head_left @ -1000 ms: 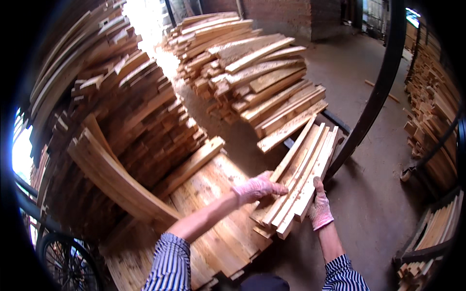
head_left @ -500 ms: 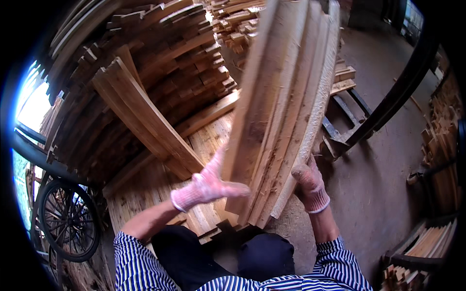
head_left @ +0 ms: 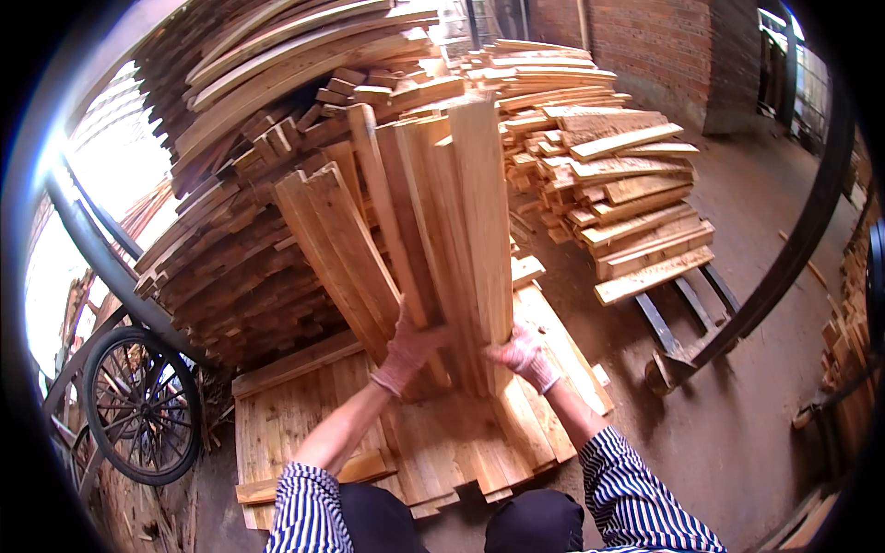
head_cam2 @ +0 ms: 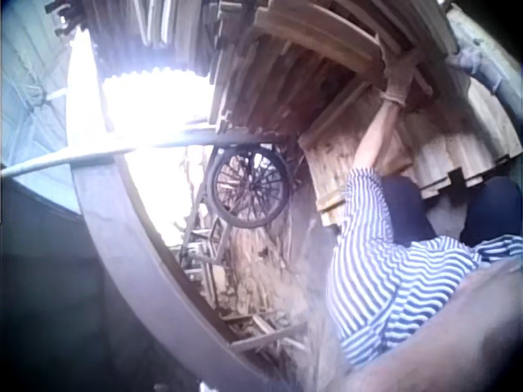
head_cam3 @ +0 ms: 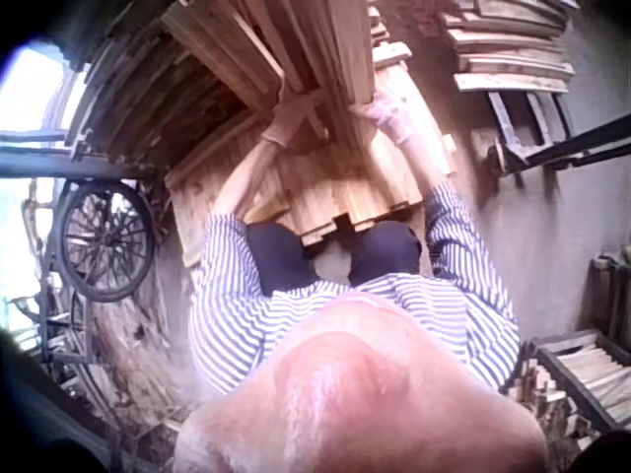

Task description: The person picks up wooden planks from a pile and stacks them onto a wooden pallet. They handle the planks one by one or in small groups, arranging them neatly on the pallet.

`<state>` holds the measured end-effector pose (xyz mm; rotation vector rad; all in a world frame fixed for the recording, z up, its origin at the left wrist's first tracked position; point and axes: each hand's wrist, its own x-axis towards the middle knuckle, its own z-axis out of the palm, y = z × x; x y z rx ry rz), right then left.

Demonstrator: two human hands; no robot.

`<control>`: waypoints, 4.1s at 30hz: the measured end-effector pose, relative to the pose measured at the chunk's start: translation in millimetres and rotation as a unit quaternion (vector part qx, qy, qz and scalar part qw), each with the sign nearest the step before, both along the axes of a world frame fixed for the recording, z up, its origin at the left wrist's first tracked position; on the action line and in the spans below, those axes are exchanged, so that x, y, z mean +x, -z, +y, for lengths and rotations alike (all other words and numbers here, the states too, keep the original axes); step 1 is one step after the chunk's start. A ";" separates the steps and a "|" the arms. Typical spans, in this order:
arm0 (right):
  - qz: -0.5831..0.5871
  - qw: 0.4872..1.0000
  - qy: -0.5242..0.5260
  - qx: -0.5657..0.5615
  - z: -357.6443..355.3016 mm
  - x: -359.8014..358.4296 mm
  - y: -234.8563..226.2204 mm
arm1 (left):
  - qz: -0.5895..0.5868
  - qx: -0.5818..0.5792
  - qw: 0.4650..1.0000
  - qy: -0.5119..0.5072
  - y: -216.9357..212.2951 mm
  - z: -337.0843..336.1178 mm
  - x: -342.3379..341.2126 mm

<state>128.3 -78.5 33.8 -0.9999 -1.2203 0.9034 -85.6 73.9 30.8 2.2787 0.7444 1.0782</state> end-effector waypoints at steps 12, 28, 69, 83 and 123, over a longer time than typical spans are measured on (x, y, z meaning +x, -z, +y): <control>-0.260 0.911 0.311 0.074 20.8 -23.9 1.6 | 0.075 -0.180 0.925 -0.325 -22.3 -63.5 63.0; -0.371 0.924 -0.019 -0.094 -105.5 5.3 -88.2 | 0.252 -0.177 0.946 -0.101 -124.8 -85.2 -246.5; 0.153 0.984 -0.087 0.030 123.6 7.7 -20.1 | -0.229 -0.334 0.893 0.196 -33.7 64.3 -97.3; 0.050 0.997 -0.051 0.006 42.1 -59.3 -107.2 | -0.317 -0.339 0.884 0.053 -56.6 -23.2 -146.4; 0.133 0.889 -0.163 -0.408 63.9 -238.7 11.9 | -0.155 -0.484 0.838 -0.200 -6.8 -89.0 -294.3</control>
